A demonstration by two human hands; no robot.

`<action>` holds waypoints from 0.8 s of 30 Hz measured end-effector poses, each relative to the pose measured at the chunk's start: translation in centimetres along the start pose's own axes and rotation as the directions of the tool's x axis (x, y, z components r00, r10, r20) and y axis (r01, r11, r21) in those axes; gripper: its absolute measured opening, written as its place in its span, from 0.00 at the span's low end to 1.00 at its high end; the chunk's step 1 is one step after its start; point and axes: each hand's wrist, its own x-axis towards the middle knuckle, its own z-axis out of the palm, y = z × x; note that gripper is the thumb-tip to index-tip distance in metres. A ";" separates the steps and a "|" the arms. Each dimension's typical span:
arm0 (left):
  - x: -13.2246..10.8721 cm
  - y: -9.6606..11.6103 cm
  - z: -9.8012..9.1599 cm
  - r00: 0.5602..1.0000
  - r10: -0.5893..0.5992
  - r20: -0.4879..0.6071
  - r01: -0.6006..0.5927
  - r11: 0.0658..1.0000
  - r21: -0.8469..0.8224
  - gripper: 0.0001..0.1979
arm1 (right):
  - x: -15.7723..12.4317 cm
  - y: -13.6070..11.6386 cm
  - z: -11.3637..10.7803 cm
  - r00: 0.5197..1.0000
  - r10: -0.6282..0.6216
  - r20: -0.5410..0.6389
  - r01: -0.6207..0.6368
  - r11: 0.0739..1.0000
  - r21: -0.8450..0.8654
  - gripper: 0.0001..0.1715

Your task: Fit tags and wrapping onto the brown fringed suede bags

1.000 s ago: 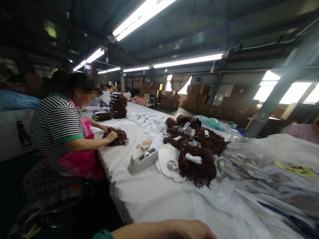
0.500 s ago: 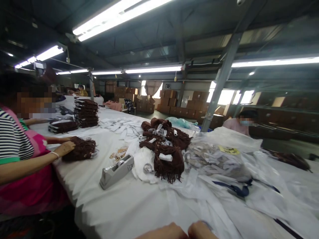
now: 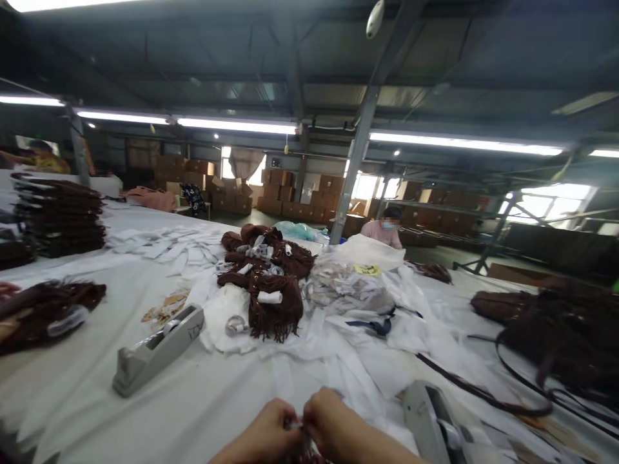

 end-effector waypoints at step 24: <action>0.5 -0.3 -1.7 0.989 -0.119 0.089 0.148 0.760 -0.633 0.13 | -0.1 -1.3 3.7 0.936 -0.082 -0.343 0.074 0.997 -0.036 0.13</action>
